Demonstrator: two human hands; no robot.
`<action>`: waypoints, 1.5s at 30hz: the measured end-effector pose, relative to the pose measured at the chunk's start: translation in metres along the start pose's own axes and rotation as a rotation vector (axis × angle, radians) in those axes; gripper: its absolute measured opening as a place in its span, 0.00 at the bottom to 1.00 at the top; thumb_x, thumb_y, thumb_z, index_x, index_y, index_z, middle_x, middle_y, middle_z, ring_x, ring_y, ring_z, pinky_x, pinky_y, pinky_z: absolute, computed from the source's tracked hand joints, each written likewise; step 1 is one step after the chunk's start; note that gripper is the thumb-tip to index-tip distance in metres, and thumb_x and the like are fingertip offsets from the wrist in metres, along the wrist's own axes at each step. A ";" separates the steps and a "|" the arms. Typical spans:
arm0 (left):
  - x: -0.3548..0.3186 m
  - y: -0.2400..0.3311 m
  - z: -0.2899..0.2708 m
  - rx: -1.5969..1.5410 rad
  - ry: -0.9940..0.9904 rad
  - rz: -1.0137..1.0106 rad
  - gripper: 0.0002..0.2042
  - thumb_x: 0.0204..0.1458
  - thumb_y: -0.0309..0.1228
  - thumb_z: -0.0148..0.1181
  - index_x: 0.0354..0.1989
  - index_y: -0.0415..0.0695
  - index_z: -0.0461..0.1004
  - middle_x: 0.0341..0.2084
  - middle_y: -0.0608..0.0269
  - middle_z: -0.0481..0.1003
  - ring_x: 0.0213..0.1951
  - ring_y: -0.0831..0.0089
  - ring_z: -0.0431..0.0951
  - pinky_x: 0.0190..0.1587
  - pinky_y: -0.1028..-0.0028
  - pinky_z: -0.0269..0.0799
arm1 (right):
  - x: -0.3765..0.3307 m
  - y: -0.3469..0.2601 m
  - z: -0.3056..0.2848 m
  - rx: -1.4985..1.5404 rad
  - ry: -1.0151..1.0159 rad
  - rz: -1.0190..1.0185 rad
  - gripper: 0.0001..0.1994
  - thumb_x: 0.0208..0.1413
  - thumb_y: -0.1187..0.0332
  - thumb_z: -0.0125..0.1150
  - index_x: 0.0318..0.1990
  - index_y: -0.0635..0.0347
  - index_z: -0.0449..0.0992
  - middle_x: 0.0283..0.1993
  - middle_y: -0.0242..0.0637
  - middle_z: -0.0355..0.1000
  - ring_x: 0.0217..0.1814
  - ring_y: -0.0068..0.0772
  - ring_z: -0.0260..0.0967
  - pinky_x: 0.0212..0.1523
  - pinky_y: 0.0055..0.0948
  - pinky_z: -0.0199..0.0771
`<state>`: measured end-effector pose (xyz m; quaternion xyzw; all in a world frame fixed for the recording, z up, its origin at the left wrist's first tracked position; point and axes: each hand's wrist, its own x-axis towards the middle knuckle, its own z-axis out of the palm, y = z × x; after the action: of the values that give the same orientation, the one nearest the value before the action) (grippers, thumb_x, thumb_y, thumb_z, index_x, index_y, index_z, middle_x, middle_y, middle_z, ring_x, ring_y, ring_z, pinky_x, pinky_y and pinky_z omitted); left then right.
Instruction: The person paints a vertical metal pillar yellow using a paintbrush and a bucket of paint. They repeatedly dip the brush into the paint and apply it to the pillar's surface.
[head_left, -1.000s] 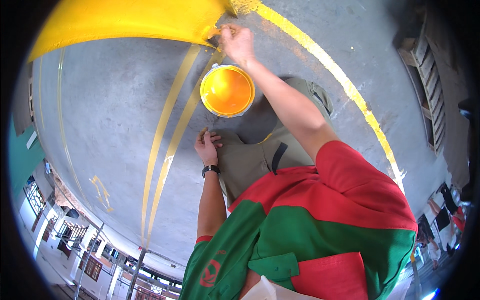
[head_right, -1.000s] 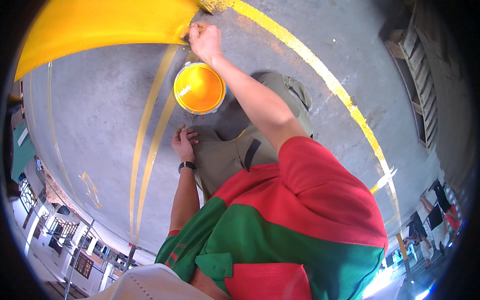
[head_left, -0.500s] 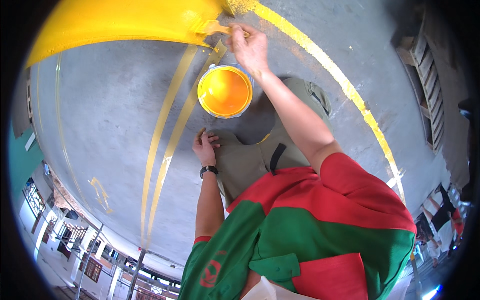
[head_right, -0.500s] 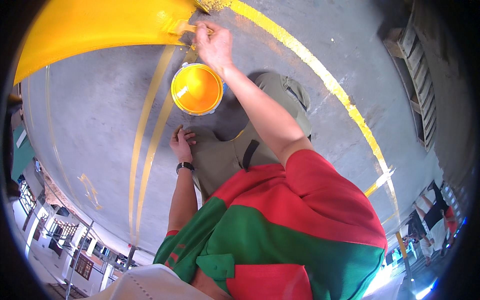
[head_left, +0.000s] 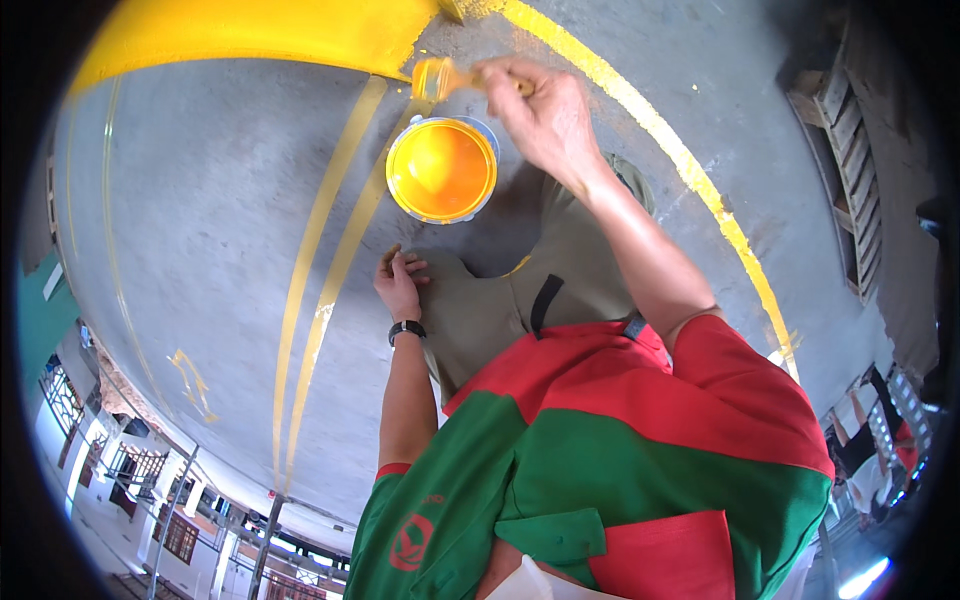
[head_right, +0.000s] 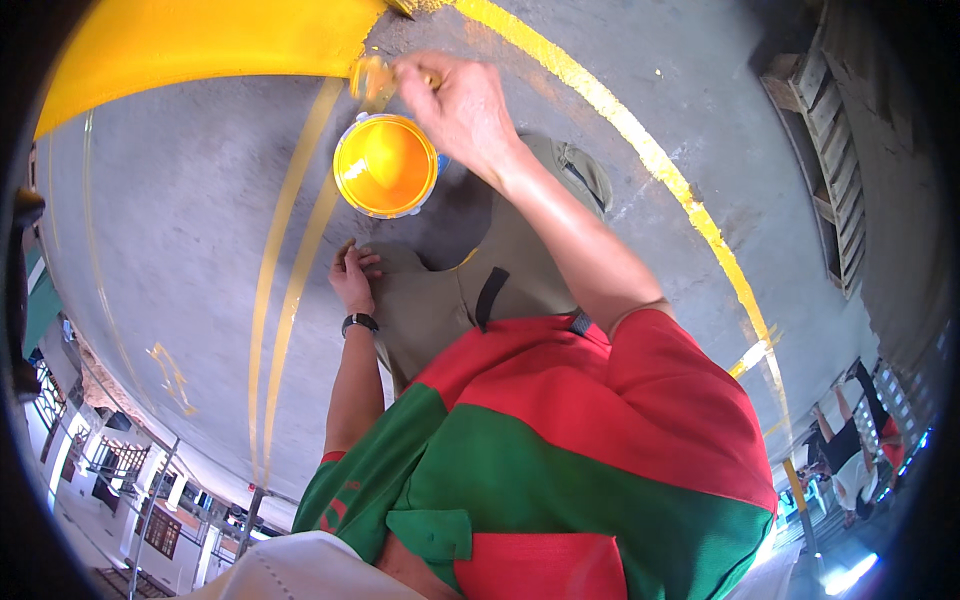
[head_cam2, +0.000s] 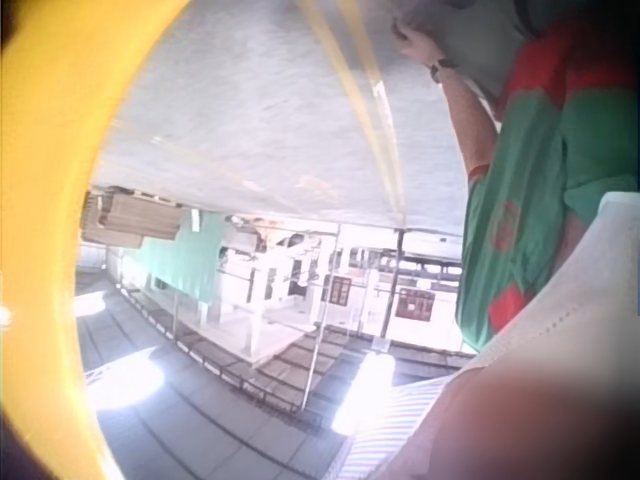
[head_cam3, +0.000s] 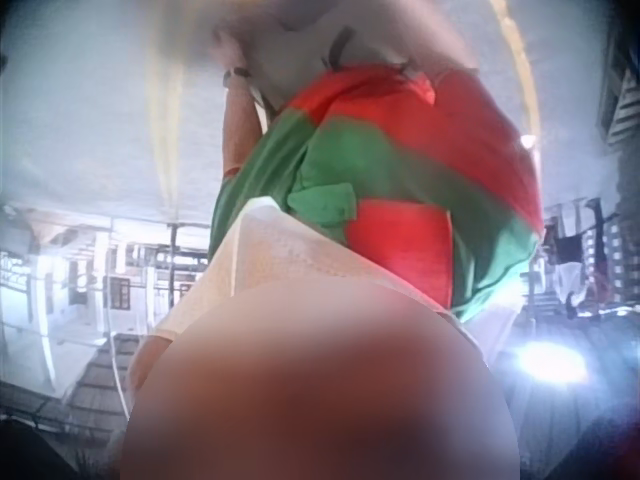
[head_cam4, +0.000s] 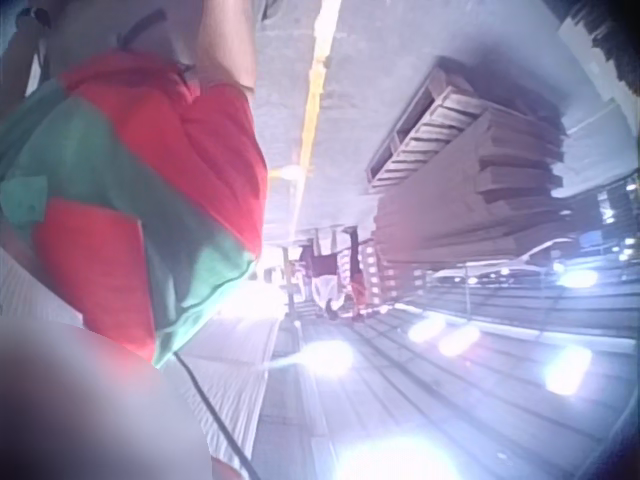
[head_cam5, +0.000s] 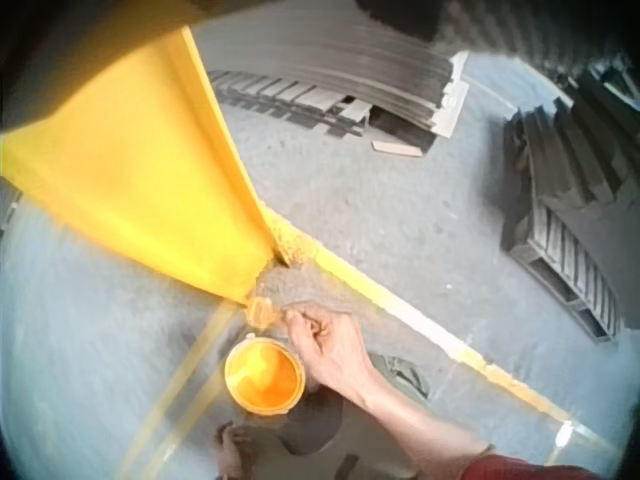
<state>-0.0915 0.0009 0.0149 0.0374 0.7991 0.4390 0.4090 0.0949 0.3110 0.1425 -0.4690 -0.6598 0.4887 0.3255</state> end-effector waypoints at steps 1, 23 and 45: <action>-0.002 0.000 0.000 -0.003 0.003 -0.013 0.17 0.67 0.34 0.53 0.58 0.35 0.72 0.37 0.53 0.81 0.33 0.70 0.84 0.24 0.76 0.79 | -0.005 -0.009 -0.002 -0.055 -0.112 0.017 0.14 0.66 0.62 0.58 0.48 0.64 0.83 0.30 0.43 0.81 0.30 0.31 0.79 0.34 0.32 0.77; 0.000 -0.012 -0.006 -0.220 -0.024 0.027 0.16 0.65 0.29 0.54 0.57 0.31 0.72 0.36 0.50 0.80 0.31 0.67 0.84 0.23 0.74 0.81 | -0.028 0.021 0.080 -0.449 -0.575 -0.011 0.14 0.64 0.63 0.59 0.49 0.62 0.82 0.42 0.53 0.81 0.44 0.53 0.80 0.49 0.44 0.78; -0.003 -0.012 0.001 -0.095 -0.001 0.077 0.15 0.66 0.31 0.54 0.56 0.35 0.73 0.36 0.52 0.81 0.32 0.68 0.85 0.26 0.73 0.81 | -0.073 0.041 -0.028 0.105 -0.414 -0.228 0.12 0.66 0.72 0.60 0.54 0.56 0.83 0.45 0.37 0.80 0.39 0.28 0.75 0.42 0.27 0.77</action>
<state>-0.0852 -0.0071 0.0077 0.0489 0.7751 0.4917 0.3938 0.1575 0.2555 0.1144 -0.2637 -0.7346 0.5683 0.2603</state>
